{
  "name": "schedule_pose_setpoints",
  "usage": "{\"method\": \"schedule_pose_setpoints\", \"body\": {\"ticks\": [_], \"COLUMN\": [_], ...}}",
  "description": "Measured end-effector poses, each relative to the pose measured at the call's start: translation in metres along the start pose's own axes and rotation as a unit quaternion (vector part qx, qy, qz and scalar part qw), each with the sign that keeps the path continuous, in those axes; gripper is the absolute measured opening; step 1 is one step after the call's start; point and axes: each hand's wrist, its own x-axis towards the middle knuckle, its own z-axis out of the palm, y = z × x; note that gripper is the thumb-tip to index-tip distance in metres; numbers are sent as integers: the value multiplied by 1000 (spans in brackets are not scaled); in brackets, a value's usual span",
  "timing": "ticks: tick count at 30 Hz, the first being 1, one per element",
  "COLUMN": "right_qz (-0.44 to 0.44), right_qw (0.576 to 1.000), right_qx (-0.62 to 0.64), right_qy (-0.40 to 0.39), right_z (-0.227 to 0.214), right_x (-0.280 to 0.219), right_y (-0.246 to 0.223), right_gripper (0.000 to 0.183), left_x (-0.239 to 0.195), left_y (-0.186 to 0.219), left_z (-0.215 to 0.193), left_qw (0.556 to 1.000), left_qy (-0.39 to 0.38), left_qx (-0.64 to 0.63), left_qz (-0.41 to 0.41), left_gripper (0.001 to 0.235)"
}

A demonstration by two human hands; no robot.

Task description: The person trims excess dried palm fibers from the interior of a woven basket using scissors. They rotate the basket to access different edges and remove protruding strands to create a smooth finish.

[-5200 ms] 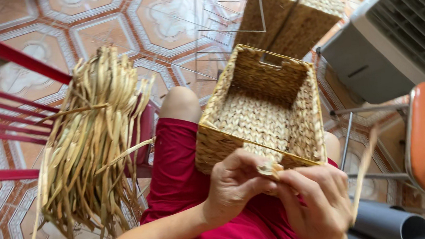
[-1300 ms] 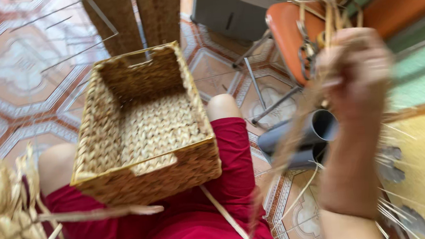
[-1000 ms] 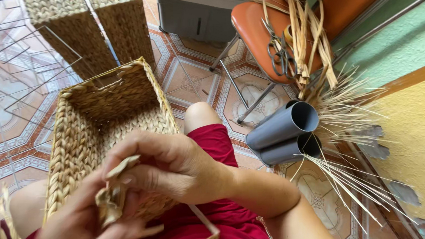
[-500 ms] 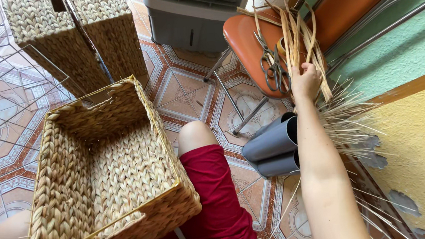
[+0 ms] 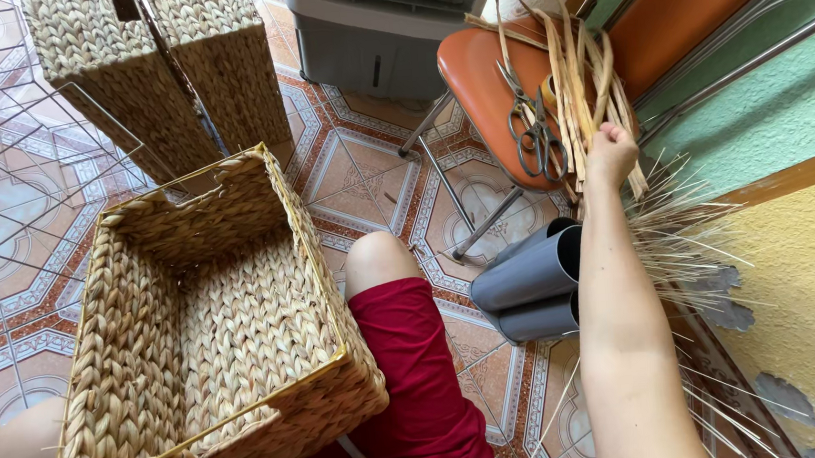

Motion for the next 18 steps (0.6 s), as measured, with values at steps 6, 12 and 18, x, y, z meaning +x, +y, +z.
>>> {"method": "schedule_pose_setpoints", "body": {"ticks": [6, 12, 18], "right_qz": [-2, -230, -389], "right_qw": [959, 914, 863], "right_qx": [270, 241, 208], "right_qy": [-81, -231, -247], "right_z": [-48, -135, -175], "right_x": [-62, -200, -321], "right_y": [-93, -214, -289], "right_gripper": [21, 42, 29], "left_x": [-12, -40, -74], "left_y": [-21, -18, 3], "left_z": [6, 72, 174], "left_qw": [987, 982, 978], "left_qy": [-149, -187, -13], "left_qx": [-53, 24, 126], "left_qz": [13, 17, -164], "left_gripper": [33, 27, 14]}}
